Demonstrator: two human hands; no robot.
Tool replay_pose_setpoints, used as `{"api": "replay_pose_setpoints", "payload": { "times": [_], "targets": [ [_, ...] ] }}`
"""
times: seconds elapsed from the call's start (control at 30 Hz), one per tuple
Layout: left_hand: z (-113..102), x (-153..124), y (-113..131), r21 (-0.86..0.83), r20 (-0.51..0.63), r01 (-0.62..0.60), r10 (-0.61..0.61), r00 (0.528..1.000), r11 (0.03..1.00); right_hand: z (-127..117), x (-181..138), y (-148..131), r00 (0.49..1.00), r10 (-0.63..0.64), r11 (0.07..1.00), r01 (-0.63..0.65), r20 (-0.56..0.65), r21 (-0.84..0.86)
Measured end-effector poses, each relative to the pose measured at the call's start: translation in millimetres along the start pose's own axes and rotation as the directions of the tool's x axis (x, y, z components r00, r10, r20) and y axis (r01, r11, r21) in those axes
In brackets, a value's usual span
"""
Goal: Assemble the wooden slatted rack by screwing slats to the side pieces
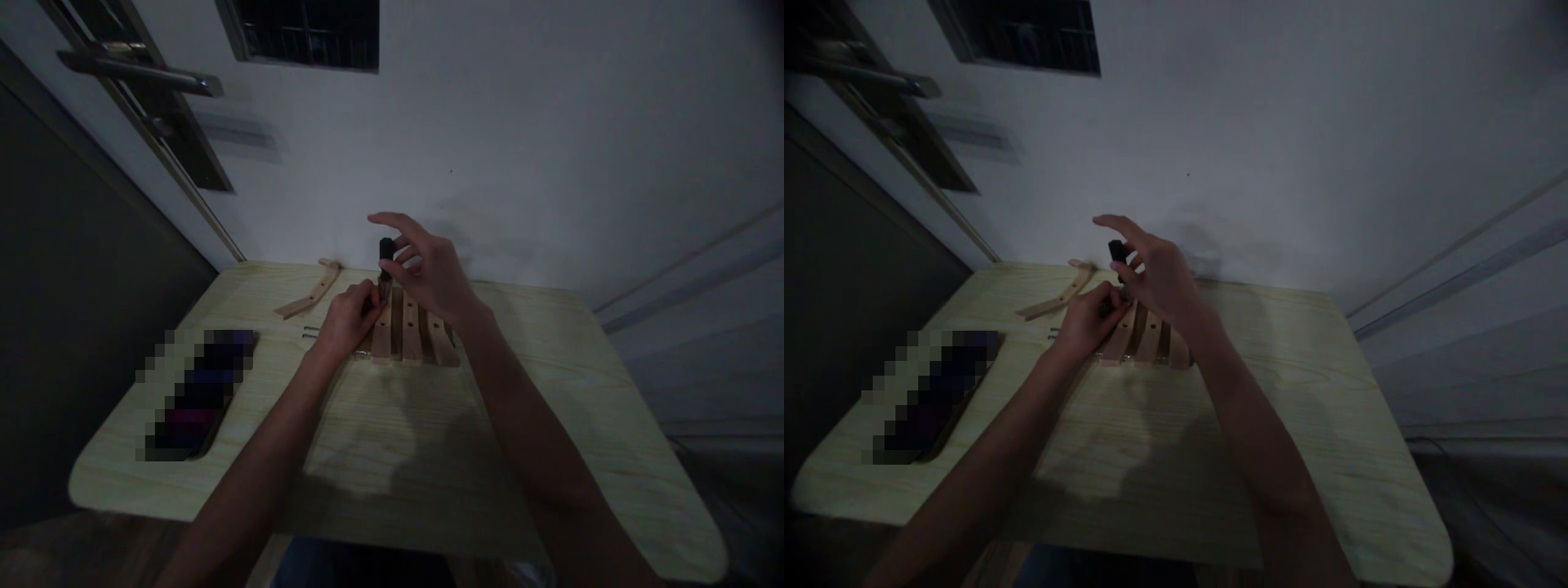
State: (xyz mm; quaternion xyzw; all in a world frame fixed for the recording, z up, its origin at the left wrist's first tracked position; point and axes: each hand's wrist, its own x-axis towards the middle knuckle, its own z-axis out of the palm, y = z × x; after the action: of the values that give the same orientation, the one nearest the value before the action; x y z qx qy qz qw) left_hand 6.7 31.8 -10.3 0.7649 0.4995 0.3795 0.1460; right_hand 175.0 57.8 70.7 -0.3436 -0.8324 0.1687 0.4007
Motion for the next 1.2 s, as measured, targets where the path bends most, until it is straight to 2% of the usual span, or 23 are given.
{"api": "replay_pose_setpoints", "payload": {
  "times": [0.17,0.43,0.63,0.83,1.07,1.2],
  "targets": [
    [-0.8,0.1,2.1,0.015,-0.004,0.023,-0.023,1.0,1.0,1.8,0.8,0.9,1.0,0.026,1.0,-0.026,-0.007,-0.005],
    [0.1,-0.2,0.1,0.005,-0.018,-0.01,0.01,1.0,1.0,0.4,-0.1,-1.1,0.999,0.035,0.997,-0.034,-0.018,0.067],
    [0.4,-0.4,-0.8,0.013,-0.015,-0.011,0.011,1.0,1.0,-0.9,1.3,-1.5,0.998,0.063,0.998,-0.063,-0.028,0.002],
    [-0.7,-0.1,0.8,0.029,-0.003,0.004,-0.004,1.0,1.0,-0.5,1.1,3.1,1.0,0.008,0.997,-0.008,0.003,-0.076],
    [0.2,0.4,0.0,0.023,-0.009,0.01,-0.01,1.0,1.0,-0.3,-0.8,5.6,1.0,-0.008,1.0,0.008,0.005,0.012],
    [-0.7,0.5,0.8,0.025,0.001,0.012,-0.012,1.0,1.0,-1.7,0.0,4.1,1.0,0.0,1.0,0.0,0.013,0.007]
  ]
}}
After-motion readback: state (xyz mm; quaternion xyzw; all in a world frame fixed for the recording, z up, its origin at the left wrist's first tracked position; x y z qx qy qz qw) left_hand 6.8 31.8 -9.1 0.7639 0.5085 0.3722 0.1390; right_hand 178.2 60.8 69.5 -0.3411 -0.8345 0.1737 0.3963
